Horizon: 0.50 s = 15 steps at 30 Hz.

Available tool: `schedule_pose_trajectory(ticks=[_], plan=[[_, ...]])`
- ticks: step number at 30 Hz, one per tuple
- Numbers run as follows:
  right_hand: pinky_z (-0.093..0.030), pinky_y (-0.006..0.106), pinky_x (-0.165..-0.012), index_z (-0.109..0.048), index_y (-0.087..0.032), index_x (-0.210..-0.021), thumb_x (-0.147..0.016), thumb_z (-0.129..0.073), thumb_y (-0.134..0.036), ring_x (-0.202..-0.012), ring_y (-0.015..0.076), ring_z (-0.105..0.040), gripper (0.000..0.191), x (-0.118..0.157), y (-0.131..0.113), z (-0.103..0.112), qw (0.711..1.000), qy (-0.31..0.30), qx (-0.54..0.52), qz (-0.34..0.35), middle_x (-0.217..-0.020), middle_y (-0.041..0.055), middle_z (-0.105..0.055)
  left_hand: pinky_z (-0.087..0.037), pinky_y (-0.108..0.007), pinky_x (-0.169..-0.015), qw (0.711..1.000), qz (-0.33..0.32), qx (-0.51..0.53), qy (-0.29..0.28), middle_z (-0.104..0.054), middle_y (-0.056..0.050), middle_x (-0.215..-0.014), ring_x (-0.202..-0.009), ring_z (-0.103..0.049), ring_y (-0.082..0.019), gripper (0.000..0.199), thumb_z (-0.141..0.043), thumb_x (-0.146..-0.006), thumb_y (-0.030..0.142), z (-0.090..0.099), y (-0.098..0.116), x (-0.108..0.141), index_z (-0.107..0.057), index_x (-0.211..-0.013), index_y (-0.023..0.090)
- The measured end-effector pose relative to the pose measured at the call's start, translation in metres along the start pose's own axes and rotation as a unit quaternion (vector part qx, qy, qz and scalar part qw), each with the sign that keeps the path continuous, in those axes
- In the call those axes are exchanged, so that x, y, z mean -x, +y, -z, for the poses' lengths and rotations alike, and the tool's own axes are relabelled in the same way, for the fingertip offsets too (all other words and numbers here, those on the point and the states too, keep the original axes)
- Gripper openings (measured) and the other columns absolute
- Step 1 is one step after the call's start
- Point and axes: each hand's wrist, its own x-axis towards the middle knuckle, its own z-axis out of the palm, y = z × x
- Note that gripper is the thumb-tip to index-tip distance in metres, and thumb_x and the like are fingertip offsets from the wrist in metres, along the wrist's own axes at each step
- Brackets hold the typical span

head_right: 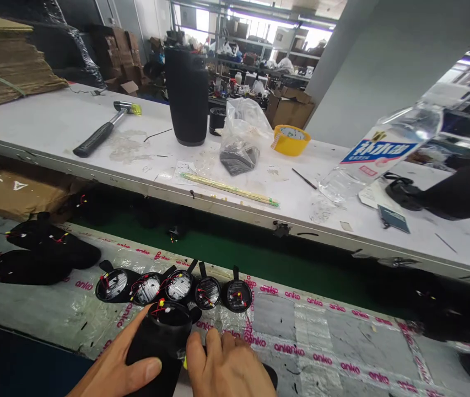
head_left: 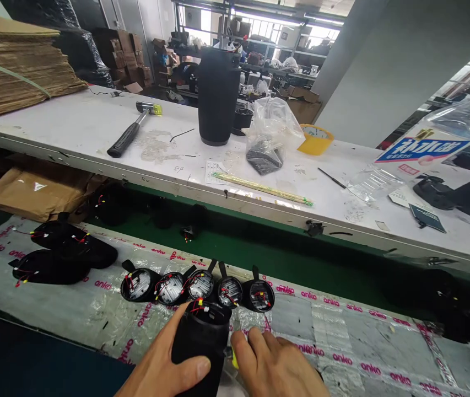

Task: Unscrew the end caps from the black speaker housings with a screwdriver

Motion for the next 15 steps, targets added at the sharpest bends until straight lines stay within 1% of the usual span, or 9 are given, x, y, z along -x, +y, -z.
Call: schedule_pose_trajectory(ticks=[2, 4, 6, 8, 9, 11, 13, 14, 15], plan=[[-0.035, 0.034, -0.04, -0.056, -0.017, -0.114, -0.077, -0.071, -0.019, -0.052, 0.0219, -0.061, 0.04, -0.004, 0.0, -0.002, 1.0, 0.001, -0.017, 0.005, -0.077, 0.0017, -0.064, -0.033, -0.052, -0.125, 1.0, -0.004, 0.002, -0.002, -0.064, -0.011, -0.15, -0.15, -0.043, -0.042, 0.091, -0.086, -0.072, 0.057, 0.0, -0.002, -0.002, -0.05, -0.149, 0.025], [-0.038, 0.033, -0.043, -0.055, -0.019, -0.11, -0.081, -0.072, -0.018, -0.056, 0.0209, -0.065, 0.034, -0.006, 0.001, -0.005, 0.997, 0.008, -0.078, -0.004, -0.079, 0.0004, -0.067, -0.037, -0.051, -0.122, 0.999, 0.008, 0.039, -0.02, -0.068, -0.01, -0.146, -0.149, -0.045, -0.042, 0.085, -0.084, -0.074, 0.057, -0.002, -0.004, -0.005, -0.054, -0.146, 0.024], [-0.044, 0.029, -0.051, -0.052, -0.023, -0.108, -0.088, -0.07, -0.015, -0.062, 0.0183, -0.069, 0.029, -0.005, 0.002, -0.007, 0.982, 0.017, -0.181, -0.047, -0.084, -0.0031, -0.071, -0.043, -0.052, -0.118, 0.994, 0.035, 0.097, -0.04, -0.072, -0.01, -0.14, -0.144, -0.051, -0.042, 0.078, -0.081, -0.077, 0.057, -0.005, -0.006, -0.007, -0.058, -0.143, 0.023], [-0.047, 0.027, -0.059, -0.05, -0.027, -0.112, -0.093, -0.065, -0.014, -0.065, 0.0165, -0.071, 0.027, -0.001, 0.003, -0.009, 0.959, 0.018, -0.259, -0.115, -0.086, -0.0073, -0.072, -0.045, -0.053, -0.116, 0.988, 0.056, 0.139, -0.047, -0.074, -0.01, -0.138, -0.14, -0.056, -0.042, 0.077, -0.079, -0.078, 0.057, -0.005, -0.01, -0.008, -0.058, -0.145, 0.024], [-0.048, 0.027, -0.06, -0.049, -0.029, -0.115, -0.096, -0.062, -0.015, -0.065, 0.0166, -0.072, 0.027, 0.002, 0.004, -0.008, 0.95, 0.015, -0.277, -0.146, -0.086, -0.0083, -0.072, -0.044, -0.054, -0.117, 0.987, 0.058, 0.147, -0.041, -0.073, -0.01, -0.139, -0.14, -0.056, -0.041, 0.079, -0.079, -0.078, 0.057, -0.003, -0.012, -0.008, -0.056, -0.147, 0.025], [-0.047, 0.027, -0.059, -0.047, -0.03, -0.119, -0.099, -0.057, -0.018, -0.066, 0.0182, -0.073, 0.025, 0.006, 0.004, -0.008, 0.942, 0.008, -0.281, -0.182, -0.086, -0.0079, -0.073, -0.036, -0.054, -0.123, 0.986, 0.071, 0.151, -0.01, -0.071, -0.009, -0.143, -0.144, -0.053, -0.041, 0.08, -0.08, -0.077, 0.057, 0.003, -0.017, -0.007, -0.057, -0.147, 0.027], [-0.048, 0.028, -0.061, -0.046, -0.03, -0.121, -0.095, -0.055, -0.016, -0.071, 0.0197, -0.075, 0.031, 0.008, 0.002, -0.007, 0.942, 0.009, -0.28, -0.186, -0.09, -0.0066, -0.074, -0.029, -0.057, -0.127, 0.984, 0.102, 0.142, 0.031, -0.067, -0.009, -0.148, -0.147, -0.048, -0.042, 0.078, -0.08, -0.077, 0.057, 0.009, -0.019, -0.006, -0.059, -0.146, 0.027], [-0.049, 0.029, -0.063, -0.046, -0.031, -0.122, -0.092, -0.057, -0.014, -0.074, 0.0199, -0.076, 0.036, 0.009, 0.0, -0.007, 0.943, 0.012, -0.281, -0.18, -0.094, -0.0063, -0.074, -0.027, -0.058, -0.127, 0.984, 0.109, 0.134, 0.043, -0.066, -0.011, -0.149, -0.148, -0.047, -0.043, 0.078, -0.081, -0.076, 0.056, 0.011, -0.017, -0.006, -0.06, -0.145, 0.025], [-0.05, 0.029, -0.064, -0.045, -0.031, -0.122, -0.088, -0.059, -0.012, -0.075, 0.0197, -0.076, 0.04, 0.008, -0.002, -0.008, 0.944, 0.014, -0.28, -0.173, -0.096, -0.0066, -0.074, -0.028, -0.059, -0.126, 0.985, 0.109, 0.126, 0.044, -0.066, -0.012, -0.148, -0.147, -0.047, -0.043, 0.077, -0.082, -0.076, 0.055, 0.012, -0.015, -0.005, -0.06, -0.144, 0.025]])
